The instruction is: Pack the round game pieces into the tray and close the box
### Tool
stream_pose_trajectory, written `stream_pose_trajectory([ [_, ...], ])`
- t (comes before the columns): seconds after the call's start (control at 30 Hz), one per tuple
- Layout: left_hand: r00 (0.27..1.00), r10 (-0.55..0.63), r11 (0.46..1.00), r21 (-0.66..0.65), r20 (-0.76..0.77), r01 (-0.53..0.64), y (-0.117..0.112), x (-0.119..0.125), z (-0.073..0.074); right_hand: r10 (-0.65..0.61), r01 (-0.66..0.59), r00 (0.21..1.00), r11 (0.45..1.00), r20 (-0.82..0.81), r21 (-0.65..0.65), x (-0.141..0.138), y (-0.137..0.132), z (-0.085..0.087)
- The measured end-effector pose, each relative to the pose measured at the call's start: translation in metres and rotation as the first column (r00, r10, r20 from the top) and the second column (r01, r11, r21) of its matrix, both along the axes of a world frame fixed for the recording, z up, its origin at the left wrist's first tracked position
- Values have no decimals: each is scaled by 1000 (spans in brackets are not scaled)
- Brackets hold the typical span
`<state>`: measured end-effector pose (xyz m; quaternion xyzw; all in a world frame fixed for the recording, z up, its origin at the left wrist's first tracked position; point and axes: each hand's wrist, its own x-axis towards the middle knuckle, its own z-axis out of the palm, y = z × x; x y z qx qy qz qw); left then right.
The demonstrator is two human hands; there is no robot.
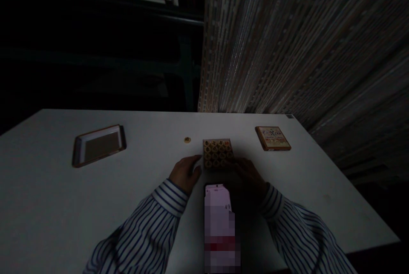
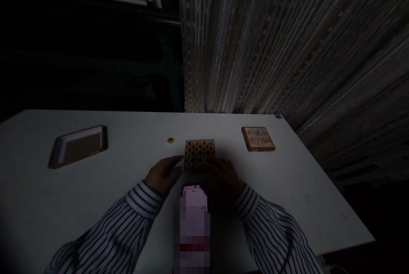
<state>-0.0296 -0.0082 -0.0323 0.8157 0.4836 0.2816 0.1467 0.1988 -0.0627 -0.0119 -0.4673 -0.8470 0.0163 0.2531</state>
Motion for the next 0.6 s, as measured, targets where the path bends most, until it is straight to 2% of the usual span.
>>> stream_pose_trajectory([
  [0.27, 990, 112, 994, 6, 90, -113, 7, -8, -6, -3, 11, 999, 987, -49, 158, 4, 3, -4],
  [0.4, 970, 201, 979, 16, 135, -205, 12, -14, -7, -13, 21, 999, 984, -46, 175, 0, 5, -1],
  [0.6, 951, 302, 946, 104, 62, -307, 30, -21, 2, -27, 30, 1000, 972, -13, 231, -6, 21, 6],
])
